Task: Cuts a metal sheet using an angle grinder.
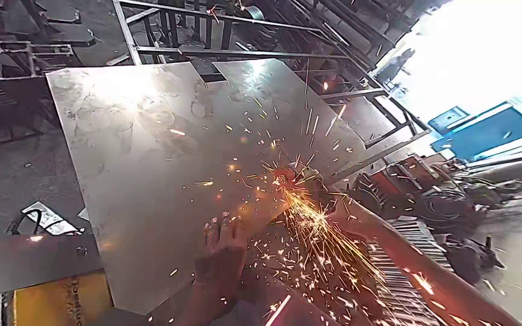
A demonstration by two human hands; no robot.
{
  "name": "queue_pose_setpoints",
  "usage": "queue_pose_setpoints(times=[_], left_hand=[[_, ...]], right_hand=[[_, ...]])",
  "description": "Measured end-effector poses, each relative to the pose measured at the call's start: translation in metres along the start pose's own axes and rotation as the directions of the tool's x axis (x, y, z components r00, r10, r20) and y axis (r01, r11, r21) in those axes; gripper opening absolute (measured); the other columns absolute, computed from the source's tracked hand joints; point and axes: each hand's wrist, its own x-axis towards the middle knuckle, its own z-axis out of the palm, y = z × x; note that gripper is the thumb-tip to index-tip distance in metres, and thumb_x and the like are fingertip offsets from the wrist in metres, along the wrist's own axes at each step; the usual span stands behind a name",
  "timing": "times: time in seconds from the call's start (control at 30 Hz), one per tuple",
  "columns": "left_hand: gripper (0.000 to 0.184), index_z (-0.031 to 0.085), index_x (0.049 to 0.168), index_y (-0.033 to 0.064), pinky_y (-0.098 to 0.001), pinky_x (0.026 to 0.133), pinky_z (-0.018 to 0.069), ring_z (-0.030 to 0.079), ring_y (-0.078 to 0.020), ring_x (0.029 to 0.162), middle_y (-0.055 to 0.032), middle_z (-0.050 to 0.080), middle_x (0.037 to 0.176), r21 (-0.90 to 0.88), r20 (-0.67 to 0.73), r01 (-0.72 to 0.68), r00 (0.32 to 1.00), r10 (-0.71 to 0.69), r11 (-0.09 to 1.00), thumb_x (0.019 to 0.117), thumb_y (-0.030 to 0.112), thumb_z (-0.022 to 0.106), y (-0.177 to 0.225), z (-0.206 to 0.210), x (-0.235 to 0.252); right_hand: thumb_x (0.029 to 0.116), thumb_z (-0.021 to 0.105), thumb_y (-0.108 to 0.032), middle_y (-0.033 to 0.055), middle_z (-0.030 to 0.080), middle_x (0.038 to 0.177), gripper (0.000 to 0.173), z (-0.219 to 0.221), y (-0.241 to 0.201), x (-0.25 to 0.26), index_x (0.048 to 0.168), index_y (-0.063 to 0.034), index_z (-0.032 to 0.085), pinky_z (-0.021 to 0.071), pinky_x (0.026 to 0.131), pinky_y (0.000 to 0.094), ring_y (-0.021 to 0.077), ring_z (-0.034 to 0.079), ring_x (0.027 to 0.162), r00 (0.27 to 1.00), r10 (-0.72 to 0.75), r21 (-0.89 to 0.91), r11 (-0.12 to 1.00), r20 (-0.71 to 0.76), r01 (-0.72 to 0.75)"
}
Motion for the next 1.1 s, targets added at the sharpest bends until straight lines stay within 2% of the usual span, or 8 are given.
queue_pose_setpoints(times=[0.07,0.1,0.3,0.43,0.7,0.77,0.87,1.1], left_hand=[[0.03,0.077,0.119,0.0188,-0.0501,0.086,0.0603,0.073,-0.0359,0.107,-0.0144,0.075,0.117,0.013,0.019,-0.006,1.0,0.006,1.0,0.0914,0.02,0.066,0.0,0.0,0.0],[0.031,0.077,0.12,0.0194,-0.0505,0.087,0.06,0.073,-0.0361,0.108,-0.0147,0.075,0.118,0.016,0.023,-0.006,1.0,0.005,1.0,0.0903,0.02,0.067,0.0,0.001,-0.001],[0.029,0.077,0.119,0.0202,-0.0487,0.087,0.0602,0.074,-0.034,0.106,-0.0127,0.075,0.118,0.053,0.001,-0.01,1.0,0.01,0.999,0.0927,0.023,0.065,0.0,0.004,-0.001],[0.028,0.078,0.116,0.0206,-0.0484,0.086,0.0605,0.074,-0.0333,0.106,-0.0121,0.076,0.116,0.056,-0.018,-0.008,1.0,0.009,0.998,0.0923,0.022,0.065,0.0,0.006,0.0],[0.027,0.079,0.116,0.0203,-0.0486,0.086,0.0605,0.074,-0.0342,0.106,-0.0124,0.076,0.116,0.047,-0.007,-0.006,1.0,0.006,0.999,0.0924,0.022,0.065,0.0,0.004,0.0],[0.028,0.079,0.116,0.0199,-0.0487,0.086,0.0603,0.074,-0.0348,0.106,-0.0128,0.076,0.116,0.038,0.0,-0.008,1.0,0.008,0.999,0.0912,0.022,0.065,0.0,0.003,0.0],[0.028,0.078,0.117,0.0209,-0.0483,0.087,0.0602,0.074,-0.0338,0.107,-0.0119,0.076,0.117,0.042,0.005,-0.006,1.0,0.005,0.999,0.0909,0.022,0.067,0.0,0.002,0.0],[0.031,0.078,0.118,0.0196,-0.0465,0.088,0.0599,0.074,-0.0327,0.106,-0.0122,0.076,0.115,0.069,-0.014,-0.038,0.999,0.039,0.997,0.0893,0.025,0.067,-0.002,0.004,0.0]], right_hand=[[0.0736,0.08,-0.009,0.0136,0.059,0.135,0.092,0.012,0.021,0.014,0.154,-0.0115,0.036,0.0509,0.098,0.0399,0.0189,0.061,0.117,0.992,-0.069,0.147,0.986,-0.105,0.084],[0.0727,0.082,-0.005,0.0157,0.057,0.138,0.097,0.011,0.018,0.012,0.156,-0.0107,0.033,0.0485,0.101,0.0422,0.0212,0.059,0.121,0.994,-0.056,0.187,0.98,-0.094,0.072],[0.063,0.089,-0.037,0.0074,0.066,0.12,0.098,0.016,0.042,0.04,0.146,-0.0166,0.041,0.0574,0.091,0.0433,0.0164,0.067,0.107,0.994,-0.089,0.148,0.984,-0.068,0.098],[0.0653,0.09,-0.027,0.0127,0.06,0.136,0.108,0.015,0.042,0.041,0.156,-0.0128,0.033,0.0524,0.101,0.0418,0.0187,0.062,0.121,0.991,-0.123,0.213,0.968,-0.058,0.133],[0.0715,0.088,-0.027,0.0128,0.061,0.134,0.094,0.018,0.035,0.032,0.151,-0.011,0.04,0.0494,0.103,0.0419,0.0198,0.06,0.121,0.984,-0.125,0.15,0.978,-0.126,0.144],[0.0721,0.087,-0.022,0.0178,0.053,0.145,0.106,0.015,0.02,0.023,0.16,-0.0108,0.028,0.0444,0.109,0.0487,0.0272,0.055,0.13,0.992,-0.067,0.151,0.985,-0.109,0.083],[0.0656,0.089,-0.023,0.0124,0.062,0.132,0.106,0.015,0.03,0.038,0.154,-0.0165,0.033,0.0547,0.098,0.0453,0.0213,0.065,0.117,0.995,-0.074,0.183,0.979,-0.068,0.086],[0.0632,0.088,-0.026,0.0101,0.065,0.125,0.107,0.014,0.03,0.043,0.154,-0.0231,0.033,0.0571,0.092,0.0475,0.0205,0.068,0.109,0.998,-0.055,0.193,0.979,-0.041,0.062]])
